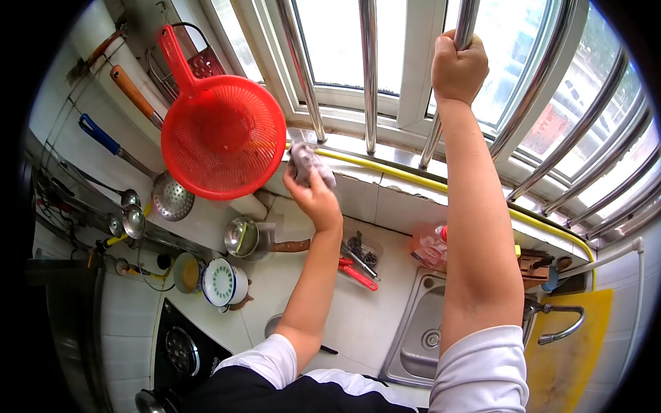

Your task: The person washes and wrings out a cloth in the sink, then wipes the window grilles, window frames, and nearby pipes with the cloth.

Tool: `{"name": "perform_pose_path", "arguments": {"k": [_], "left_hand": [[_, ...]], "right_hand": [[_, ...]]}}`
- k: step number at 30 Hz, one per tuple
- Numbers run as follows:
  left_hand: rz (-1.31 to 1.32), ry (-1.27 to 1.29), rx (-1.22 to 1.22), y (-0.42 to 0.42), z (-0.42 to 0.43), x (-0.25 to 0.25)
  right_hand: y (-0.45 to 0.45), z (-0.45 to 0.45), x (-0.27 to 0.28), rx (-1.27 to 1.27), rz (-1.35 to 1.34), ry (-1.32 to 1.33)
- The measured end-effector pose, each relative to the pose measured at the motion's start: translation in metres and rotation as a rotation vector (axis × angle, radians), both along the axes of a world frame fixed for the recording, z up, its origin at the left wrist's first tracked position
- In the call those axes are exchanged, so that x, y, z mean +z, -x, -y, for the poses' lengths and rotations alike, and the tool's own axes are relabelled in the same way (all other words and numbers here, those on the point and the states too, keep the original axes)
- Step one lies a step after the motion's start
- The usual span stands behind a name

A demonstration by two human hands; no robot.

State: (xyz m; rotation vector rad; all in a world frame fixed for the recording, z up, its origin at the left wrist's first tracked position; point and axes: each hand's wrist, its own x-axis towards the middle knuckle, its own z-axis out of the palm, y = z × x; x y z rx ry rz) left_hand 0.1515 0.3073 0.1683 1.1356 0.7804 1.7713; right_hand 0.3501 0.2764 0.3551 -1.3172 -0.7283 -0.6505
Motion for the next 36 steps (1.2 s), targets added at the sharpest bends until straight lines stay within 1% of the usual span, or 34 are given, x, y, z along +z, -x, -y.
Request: {"name": "perform_pose_path", "arguments": {"k": [1, 3, 5, 6, 7, 9, 10, 12, 13, 15, 16, 17, 19, 20, 21, 23, 24, 25, 27, 28, 29, 30, 31, 32, 33, 36], "left_hand": [[-0.048, -0.146, 0.005, -0.007, -0.010, 0.005], [-0.810, -0.448, 0.385, -0.007, -0.034, 0.017], [-1.201, -0.208, 0.398, -0.016, -0.054, 0.010], [-1.323, -0.187, 0.434, -0.015, -0.068, 0.001], [-1.315, -0.210, 0.430, -0.014, -0.073, 0.002], [-1.420, -0.147, 0.360, -0.015, -0.081, 0.012], [-1.423, -0.148, 0.355, -0.015, -0.086, 0.020], [-1.525, 0.011, 0.186, -0.016, -0.097, 0.033], [-1.523, 0.007, 0.186, -0.017, -0.100, 0.035], [-1.662, -0.069, 0.196, -0.017, -0.106, 0.034], [-1.636, -0.140, 0.236, -0.015, -0.107, 0.031], [-1.639, -0.145, 0.240, -0.013, -0.107, 0.027], [-1.455, -0.109, 0.210, -0.008, -0.091, 0.031], [-1.396, -0.148, 0.254, -0.006, -0.086, 0.027], [-1.392, -0.152, 0.255, -0.004, -0.078, 0.025], [-0.924, -0.343, 0.393, -0.003, -0.059, 0.020], [-0.787, -0.300, 0.380, -0.007, -0.043, 0.023], [-0.783, -0.298, 0.380, -0.018, -0.038, 0.020], [-0.091, -0.123, -0.014, -0.038, -0.027, 0.013], [0.132, -0.038, -0.192, -0.050, -0.024, 0.017], [0.249, 0.133, -0.272, -0.058, -0.021, 0.020], [0.323, 0.189, -0.344, -0.066, -0.024, 0.022], [0.396, 0.243, -0.416, -0.074, -0.031, 0.023], [0.280, 0.159, -0.343, -0.080, -0.039, 0.024], [0.227, 0.096, -0.337, -0.083, -0.048, 0.025], [-0.124, -0.175, -0.142, -0.093, -0.087, 0.024]], "right_hand": [[0.000, 0.000, 0.000, 0.000, 0.000, 0.001], [-0.001, 0.001, 0.000, -0.014, 0.004, 0.019], [-0.002, 0.000, -0.001, -0.001, -0.004, 0.028], [-0.003, 0.001, -0.002, 0.008, -0.017, 0.042], [-0.003, 0.001, -0.002, 0.004, -0.017, 0.040], [-0.002, 0.000, -0.003, 0.033, -0.033, 0.015], [-0.004, 0.000, -0.003, 0.030, -0.017, 0.017], [-0.004, 0.001, -0.004, 0.030, -0.019, 0.027], [-0.004, 0.001, -0.003, 0.031, -0.018, 0.032], [-0.003, 0.001, -0.003, 0.028, -0.028, 0.025], [-0.003, 0.001, -0.002, 0.030, -0.033, 0.026], [-0.002, 0.001, -0.003, 0.030, -0.040, 0.027], [0.000, 0.001, -0.002, 0.029, -0.052, 0.026], [0.000, 0.002, -0.002, 0.028, -0.061, 0.029], [0.001, 0.002, -0.002, 0.026, -0.059, 0.026], [0.002, 0.002, -0.001, 0.018, -0.051, 0.028], [0.002, 0.003, -0.001, 0.018, -0.047, 0.029], [0.003, 0.003, -0.001, 0.018, -0.046, 0.038], [0.003, 0.004, -0.001, 0.021, -0.040, 0.051], [0.003, 0.003, -0.001, 0.013, -0.025, 0.045], [0.002, 0.002, -0.001, 0.007, -0.009, 0.038], [0.003, 0.002, 0.000, 0.010, -0.004, 0.038], [0.004, 0.003, 0.000, 0.015, -0.019, 0.043], [0.005, 0.004, 0.001, 0.020, -0.034, 0.049], [0.005, 0.004, 0.000, 0.023, -0.029, 0.048], [0.004, 0.004, 0.000, 0.038, -0.002, 0.030]]}}
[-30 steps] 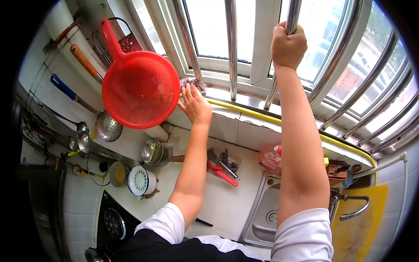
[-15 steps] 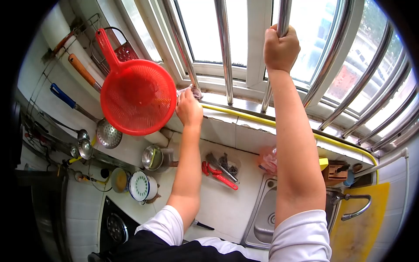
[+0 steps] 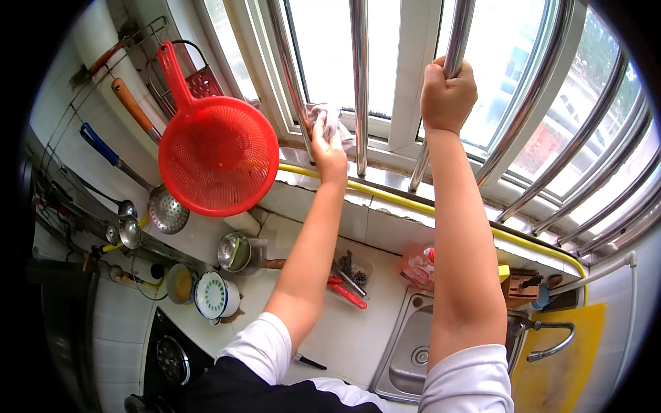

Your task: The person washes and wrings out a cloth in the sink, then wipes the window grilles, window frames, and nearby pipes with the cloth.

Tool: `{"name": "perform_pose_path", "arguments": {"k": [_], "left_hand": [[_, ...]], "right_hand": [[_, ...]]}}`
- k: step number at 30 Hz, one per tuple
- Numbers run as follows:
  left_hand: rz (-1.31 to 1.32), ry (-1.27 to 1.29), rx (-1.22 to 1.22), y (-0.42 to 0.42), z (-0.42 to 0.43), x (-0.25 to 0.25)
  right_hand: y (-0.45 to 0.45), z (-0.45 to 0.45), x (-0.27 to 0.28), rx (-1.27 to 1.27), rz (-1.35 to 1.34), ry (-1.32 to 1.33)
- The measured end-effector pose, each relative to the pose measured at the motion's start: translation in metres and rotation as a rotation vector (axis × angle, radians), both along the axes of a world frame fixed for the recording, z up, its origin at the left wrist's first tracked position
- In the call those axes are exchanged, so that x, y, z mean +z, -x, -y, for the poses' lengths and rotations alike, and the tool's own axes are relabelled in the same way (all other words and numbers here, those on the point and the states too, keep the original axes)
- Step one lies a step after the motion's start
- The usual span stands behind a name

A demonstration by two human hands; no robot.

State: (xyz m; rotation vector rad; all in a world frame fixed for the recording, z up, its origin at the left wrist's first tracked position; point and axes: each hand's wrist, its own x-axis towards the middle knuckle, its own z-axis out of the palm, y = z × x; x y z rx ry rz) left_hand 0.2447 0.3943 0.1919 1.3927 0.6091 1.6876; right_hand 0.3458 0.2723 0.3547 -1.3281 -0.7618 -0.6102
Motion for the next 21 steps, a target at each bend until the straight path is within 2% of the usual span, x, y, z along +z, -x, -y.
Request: {"name": "perform_pose_path", "arguments": {"k": [3, 5, 6, 7, 9, 10, 11, 13, 14, 16, 17, 19, 21], "left_hand": [[-0.329, -0.207, 0.323, -0.018, -0.029, -0.007], [-0.495, -0.046, 0.253, -0.017, -0.050, -0.004], [-0.541, 0.144, 0.312, -0.020, -0.044, 0.008], [-0.537, 0.143, 0.307, -0.027, -0.047, 0.003], [-1.039, 0.090, 0.682, -0.038, -0.049, -0.008], [-1.209, 0.175, 0.486, -0.030, -0.042, 0.001], [-1.210, 0.149, 0.613, -0.039, -0.051, -0.016], [-1.198, 0.253, 0.299, -0.017, -0.032, 0.024], [-1.201, 0.248, 0.296, -0.021, -0.039, 0.015], [-1.391, -0.027, 0.508, -0.025, -0.053, -0.008], [-1.390, -0.034, 0.513, -0.026, -0.054, -0.013], [-1.149, -0.136, 0.548, -0.021, -0.041, -0.019], [-1.171, -0.211, 0.552, -0.013, -0.042, -0.021]], "right_hand": [[-0.001, -0.001, -0.001, 0.023, -0.022, -0.020], [-0.001, -0.001, 0.000, 0.028, -0.024, -0.017], [-0.001, -0.001, -0.001, 0.034, -0.031, -0.015], [-0.001, -0.001, 0.000, 0.028, -0.026, -0.015], [-0.001, -0.001, -0.001, 0.041, -0.022, -0.019], [-0.001, -0.001, -0.001, 0.040, -0.022, -0.024], [-0.001, -0.001, -0.001, 0.036, -0.018, -0.021], [-0.002, -0.002, -0.002, 0.073, -0.023, -0.049], [-0.003, -0.002, -0.002, 0.085, -0.043, -0.039], [-0.002, 0.000, -0.003, 0.087, -0.048, -0.031], [-0.003, 0.000, -0.001, 0.091, -0.045, -0.028], [-0.002, 0.000, -0.001, 0.082, -0.047, -0.027], [-0.002, -0.001, -0.001, 0.071, -0.050, -0.021]]}}
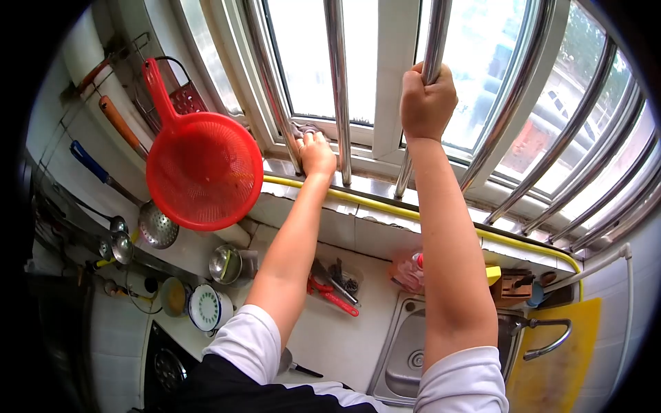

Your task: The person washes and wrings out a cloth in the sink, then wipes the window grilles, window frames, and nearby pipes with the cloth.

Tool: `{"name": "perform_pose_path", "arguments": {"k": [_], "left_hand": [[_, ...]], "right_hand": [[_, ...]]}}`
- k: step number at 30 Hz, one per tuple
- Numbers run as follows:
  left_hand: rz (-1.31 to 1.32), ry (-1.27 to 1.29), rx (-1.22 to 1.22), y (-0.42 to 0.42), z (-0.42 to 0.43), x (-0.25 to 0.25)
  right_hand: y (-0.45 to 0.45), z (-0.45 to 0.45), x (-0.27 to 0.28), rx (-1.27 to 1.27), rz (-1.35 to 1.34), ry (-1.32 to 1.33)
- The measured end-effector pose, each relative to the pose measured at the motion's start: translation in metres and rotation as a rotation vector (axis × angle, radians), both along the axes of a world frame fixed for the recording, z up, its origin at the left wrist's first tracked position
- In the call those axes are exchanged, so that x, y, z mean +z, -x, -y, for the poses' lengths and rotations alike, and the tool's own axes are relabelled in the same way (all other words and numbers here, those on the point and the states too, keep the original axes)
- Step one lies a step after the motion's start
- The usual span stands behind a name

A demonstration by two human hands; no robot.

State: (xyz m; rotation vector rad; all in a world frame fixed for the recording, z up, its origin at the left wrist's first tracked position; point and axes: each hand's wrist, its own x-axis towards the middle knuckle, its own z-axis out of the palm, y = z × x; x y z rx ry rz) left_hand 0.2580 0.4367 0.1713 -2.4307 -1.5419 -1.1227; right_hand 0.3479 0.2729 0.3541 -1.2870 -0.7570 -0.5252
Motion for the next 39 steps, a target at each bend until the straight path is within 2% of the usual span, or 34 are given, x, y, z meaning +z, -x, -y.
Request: {"name": "perform_pose_path", "arguments": {"k": [2, 4, 6, 7, 8, 11, 14, 16, 19, 20, 22, 24, 26, 28, 30, 32, 35, 39], "left_hand": [[0.070, 0.034, -0.253, 0.009, 0.004, 0.000], [0.120, -0.014, -0.307, 0.014, 0.006, 0.004], [0.108, 0.065, -0.648, 0.018, 0.004, 0.010], [0.115, 0.006, -0.805, 0.012, -0.004, 0.009], [0.118, 0.006, -0.805, 0.008, -0.006, 0.010], [0.237, 0.660, -1.136, 0.004, -0.003, 0.023], [0.254, 0.750, -1.163, 0.011, 0.010, 0.043], [0.324, 0.739, -1.181, 0.010, 0.010, 0.035], [0.123, 0.457, -0.824, 0.024, 0.026, 0.048], [0.126, 0.459, -0.822, 0.029, 0.035, 0.053], [0.003, 0.075, -0.501, 0.038, 0.052, 0.050], [0.388, -0.047, -0.444, 0.046, 0.068, 0.035], [0.457, -0.190, -0.319, 0.062, 0.105, 0.032], [0.451, -0.171, -0.445, 0.075, 0.136, 0.020], [0.318, -0.124, -0.629, 0.067, 0.152, -0.006], [0.186, -0.251, -0.699, 0.047, 0.160, -0.013], [0.156, -0.231, -0.679, 0.033, 0.161, 0.001], [0.083, -0.215, -0.673, 0.024, 0.139, -0.005]], "right_hand": [[0.000, -0.001, -0.001, -0.011, 0.010, -0.016], [-0.001, -0.001, -0.001, -0.014, 0.011, -0.008], [-0.002, -0.001, -0.002, -0.023, 0.028, -0.009], [-0.001, -0.001, -0.002, -0.023, 0.030, -0.006], [-0.002, -0.001, -0.002, -0.020, 0.024, -0.005], [0.000, -0.002, -0.001, -0.013, 0.019, -0.018], [-0.002, -0.002, -0.002, -0.029, 0.040, -0.028], [-0.001, 0.001, -0.002, -0.017, 0.043, -0.002], [0.000, 0.001, 0.002, -0.038, 0.034, 0.025], [0.000, 0.000, 0.002, -0.034, 0.046, 0.003], [0.002, 0.000, -0.002, -0.029, 0.041, -0.007], [0.002, 0.002, 0.000, -0.041, 0.041, 0.013], [0.003, 0.001, 0.002, -0.038, 0.024, 0.010], [0.002, 0.002, 0.000, -0.037, 0.028, 0.034], [0.001, 0.002, 0.000, -0.042, 0.048, 0.025], [0.001, 0.001, -0.001, -0.043, 0.064, 0.012], [-0.003, -0.001, -0.003, -0.062, 0.084, -0.008], [-0.012, -0.006, -0.007, -0.071, 0.128, -0.049]]}}
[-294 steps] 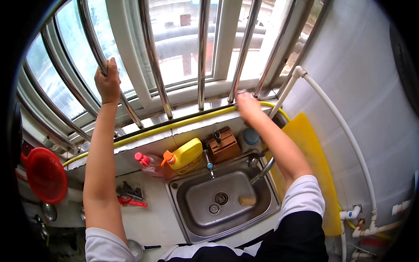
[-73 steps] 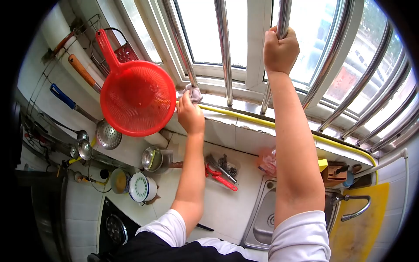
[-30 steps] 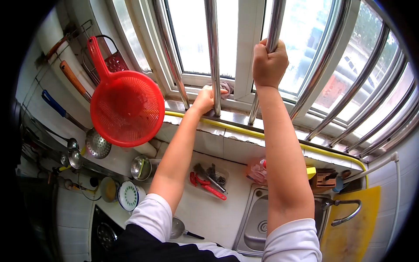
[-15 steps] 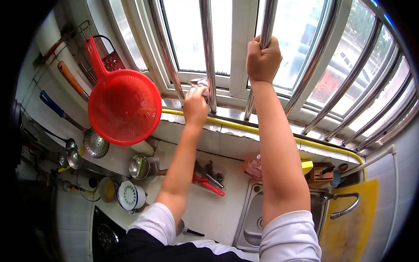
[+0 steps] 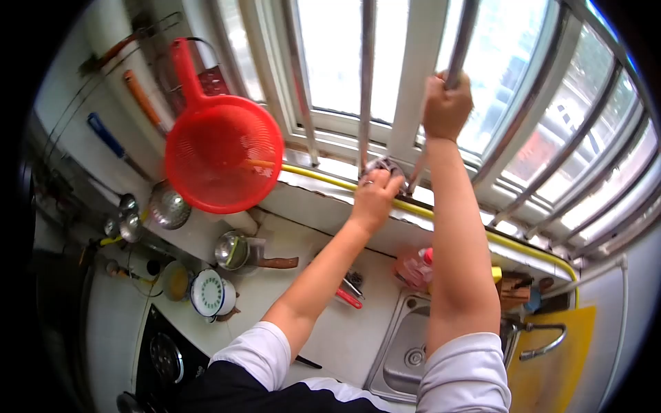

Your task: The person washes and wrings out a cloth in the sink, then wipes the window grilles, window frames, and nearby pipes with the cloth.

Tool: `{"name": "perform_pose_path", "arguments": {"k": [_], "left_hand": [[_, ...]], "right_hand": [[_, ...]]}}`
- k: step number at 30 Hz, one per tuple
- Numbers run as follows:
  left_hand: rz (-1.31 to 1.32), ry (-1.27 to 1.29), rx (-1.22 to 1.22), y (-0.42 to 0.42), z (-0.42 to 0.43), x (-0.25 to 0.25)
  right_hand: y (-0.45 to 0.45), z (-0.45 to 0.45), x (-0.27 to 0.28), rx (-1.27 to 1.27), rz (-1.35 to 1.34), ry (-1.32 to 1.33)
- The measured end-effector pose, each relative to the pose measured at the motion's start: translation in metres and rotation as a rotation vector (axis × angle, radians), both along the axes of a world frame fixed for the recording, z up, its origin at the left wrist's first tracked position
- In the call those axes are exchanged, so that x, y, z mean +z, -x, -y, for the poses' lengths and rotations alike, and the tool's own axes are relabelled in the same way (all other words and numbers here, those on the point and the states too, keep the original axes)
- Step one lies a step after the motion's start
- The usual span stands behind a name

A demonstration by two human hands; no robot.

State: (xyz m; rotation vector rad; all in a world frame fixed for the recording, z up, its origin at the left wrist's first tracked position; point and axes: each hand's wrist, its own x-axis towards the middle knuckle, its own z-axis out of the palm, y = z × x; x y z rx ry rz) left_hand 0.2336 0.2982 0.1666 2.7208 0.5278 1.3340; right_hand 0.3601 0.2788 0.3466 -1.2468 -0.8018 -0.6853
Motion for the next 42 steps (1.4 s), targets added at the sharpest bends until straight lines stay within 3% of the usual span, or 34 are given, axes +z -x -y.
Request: {"name": "perform_pose_path", "arguments": {"k": [2, 3, 5, 7, 8, 9, 10, 12, 13, 14, 15, 17, 19, 21, 23, 25, 26, 32, 35, 37, 38, 41, 42], "left_hand": [[0.103, 0.027, -0.031, 0.006, -0.005, -0.005], [0.031, 0.036, -0.026, 0.013, -0.007, -0.005], [0.113, 0.409, -0.251, 0.043, -0.001, 0.014], [0.397, 0.700, -0.266, 0.062, 0.010, 0.015], [0.457, 0.870, -0.260, 0.084, 0.023, 0.032], [0.514, 0.799, -0.239, 0.101, 0.028, 0.035], [0.563, 0.939, -0.331, 0.127, 0.043, 0.052], [0.604, 0.905, -0.336, 0.171, 0.068, 0.070], [0.559, 0.826, -0.307, 0.196, 0.080, 0.081], [0.579, 0.796, -0.288, 0.222, 0.092, 0.097], [0.597, 0.769, -0.273, 0.245, 0.103, 0.109], [0.587, 0.708, -0.175, 0.284, 0.116, 0.122], [0.579, 0.668, -0.088, 0.314, 0.126, 0.132], [0.590, 0.687, -0.100, 0.341, 0.132, 0.140], [0.619, 0.596, -0.093, 0.353, 0.137, 0.141], [0.334, 0.606, -0.083, 0.367, 0.147, 0.150], [0.335, 0.629, -0.111, 0.366, 0.149, 0.147], [0.063, 0.489, -0.080, 0.394, 0.166, 0.145], [-0.045, 0.341, 0.026, 0.411, 0.159, 0.124], [-0.295, 0.026, 0.357, 0.425, 0.156, 0.116], [-0.287, -0.004, 0.416, 0.432, 0.159, 0.113], [-0.478, 0.083, 0.412, 0.446, 0.182, 0.117], [-0.486, 0.071, 0.409, 0.453, 0.187, 0.118]], "right_hand": [[-0.024, -0.006, -0.012, -0.013, 0.102, 0.009], [-0.040, -0.013, -0.020, 0.030, 0.110, 0.012], [-0.062, -0.022, -0.031, 0.090, 0.096, 0.010], [-0.096, -0.027, -0.042, 0.159, 0.088, 0.109], [-0.081, -0.027, -0.034, 0.111, 0.144, 0.018], [-0.089, -0.032, -0.036, 0.104, 0.125, 0.008], [-0.116, -0.037, -0.043, 0.189, 0.129, 0.088], [-0.138, -0.048, -0.048, 0.185, 0.127, 0.131], [-0.125, -0.039, -0.040, 0.349, -0.216, 0.258], [-0.138, -0.048, -0.048, 0.383, -0.149, 0.200], [-0.140, -0.045, -0.042, 0.420, -0.225, 0.315], [-0.169, -0.062, -0.058, 0.566, -0.200, 0.170], [-0.144, -0.036, -0.057, -0.092, 0.090, 0.659], [-0.049, 0.020, -0.054, -0.152, 0.446, 0.267], [0.044, 0.067, -0.064, 0.118, 0.349, 0.243], [0.159, 0.123, -0.061, 0.686, -0.033, 0.534], [0.200, 0.139, -0.071, 0.841, -0.138, 0.632], [0.327, 0.184, -0.132, 1.561, -0.435, 0.954], [0.358, 0.186, -0.158, 1.742, -0.715, 0.862], [0.390, 0.188, -0.153, 1.711, -1.068, 0.667], [0.405, 0.191, -0.140, 1.672, -1.181, 0.646], [0.428, 0.193, -0.117, 2.091, -1.535, 0.350], [0.429, 0.184, -0.123, 2.470, -1.507, 0.202]]}}
